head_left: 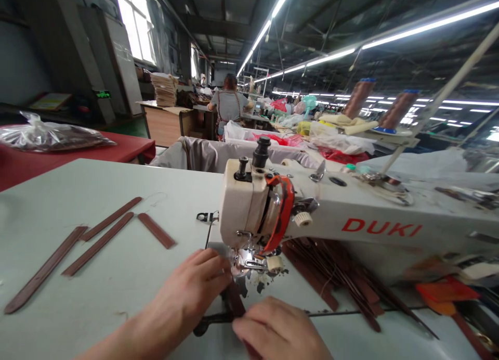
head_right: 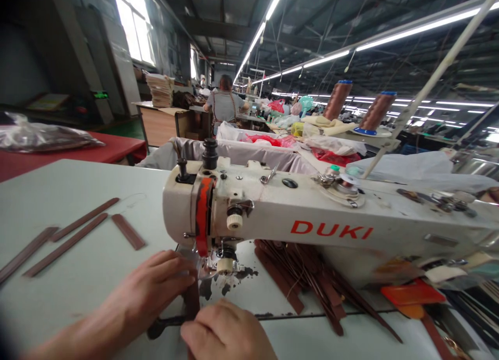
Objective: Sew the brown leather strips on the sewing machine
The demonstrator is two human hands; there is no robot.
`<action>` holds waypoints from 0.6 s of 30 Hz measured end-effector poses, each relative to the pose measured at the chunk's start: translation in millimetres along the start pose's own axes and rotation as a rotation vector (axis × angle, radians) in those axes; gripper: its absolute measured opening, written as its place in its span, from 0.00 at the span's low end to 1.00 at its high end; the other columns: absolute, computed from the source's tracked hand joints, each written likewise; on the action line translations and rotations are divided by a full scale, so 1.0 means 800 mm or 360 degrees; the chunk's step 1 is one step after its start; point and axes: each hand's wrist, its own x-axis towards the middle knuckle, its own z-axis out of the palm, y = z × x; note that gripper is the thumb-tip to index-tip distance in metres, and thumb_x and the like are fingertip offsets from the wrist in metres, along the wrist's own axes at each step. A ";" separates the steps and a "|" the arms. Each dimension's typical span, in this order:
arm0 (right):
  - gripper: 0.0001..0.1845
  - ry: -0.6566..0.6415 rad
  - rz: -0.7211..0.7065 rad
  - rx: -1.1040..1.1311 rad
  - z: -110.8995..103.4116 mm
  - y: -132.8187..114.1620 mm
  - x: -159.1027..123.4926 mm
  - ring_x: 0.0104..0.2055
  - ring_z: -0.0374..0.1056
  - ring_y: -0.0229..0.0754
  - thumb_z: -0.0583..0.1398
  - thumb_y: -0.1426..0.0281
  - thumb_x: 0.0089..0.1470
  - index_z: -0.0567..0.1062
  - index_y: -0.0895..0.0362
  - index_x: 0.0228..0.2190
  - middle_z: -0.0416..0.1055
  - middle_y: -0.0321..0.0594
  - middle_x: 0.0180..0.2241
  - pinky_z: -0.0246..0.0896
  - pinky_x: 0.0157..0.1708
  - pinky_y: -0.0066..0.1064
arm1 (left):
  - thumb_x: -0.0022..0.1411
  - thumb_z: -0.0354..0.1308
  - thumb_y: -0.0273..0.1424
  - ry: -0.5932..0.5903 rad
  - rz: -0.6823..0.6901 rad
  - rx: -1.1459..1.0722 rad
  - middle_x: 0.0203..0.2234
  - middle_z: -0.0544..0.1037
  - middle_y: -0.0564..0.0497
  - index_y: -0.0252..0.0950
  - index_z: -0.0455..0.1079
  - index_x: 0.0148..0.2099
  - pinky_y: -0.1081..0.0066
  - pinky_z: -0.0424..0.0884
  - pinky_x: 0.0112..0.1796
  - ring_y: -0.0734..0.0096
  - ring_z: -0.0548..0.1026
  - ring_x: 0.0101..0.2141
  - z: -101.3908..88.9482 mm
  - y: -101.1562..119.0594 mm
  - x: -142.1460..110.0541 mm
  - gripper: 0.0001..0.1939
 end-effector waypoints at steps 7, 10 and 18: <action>0.20 -0.0113 -0.0184 -0.0206 0.041 0.015 -0.009 0.21 0.63 0.37 0.49 0.76 0.64 0.75 0.57 0.25 0.68 0.34 0.19 0.58 0.20 0.27 | 0.65 0.45 0.21 0.0041 0.0086 0.0168 0.53 0.72 0.43 0.31 0.64 0.58 0.67 0.66 0.56 0.62 0.71 0.54 0.032 0.001 -0.012 0.21; 0.20 -0.0058 -0.0185 -0.0234 0.044 0.016 -0.013 0.21 0.63 0.37 0.48 0.77 0.64 0.75 0.58 0.26 0.68 0.35 0.19 0.58 0.20 0.27 | 0.65 0.44 0.21 0.0153 0.0088 0.0145 0.50 0.74 0.44 0.32 0.65 0.56 0.72 0.66 0.55 0.65 0.72 0.53 0.033 0.001 -0.014 0.19; 0.15 -0.0129 -0.0100 -0.0245 0.060 0.021 -0.027 0.23 0.65 0.38 0.52 0.77 0.60 0.78 0.58 0.30 0.70 0.36 0.21 0.63 0.23 0.28 | 0.62 0.45 0.20 0.0143 0.0032 0.0015 0.47 0.75 0.43 0.33 0.65 0.56 0.75 0.72 0.50 0.67 0.76 0.47 0.031 0.003 -0.003 0.21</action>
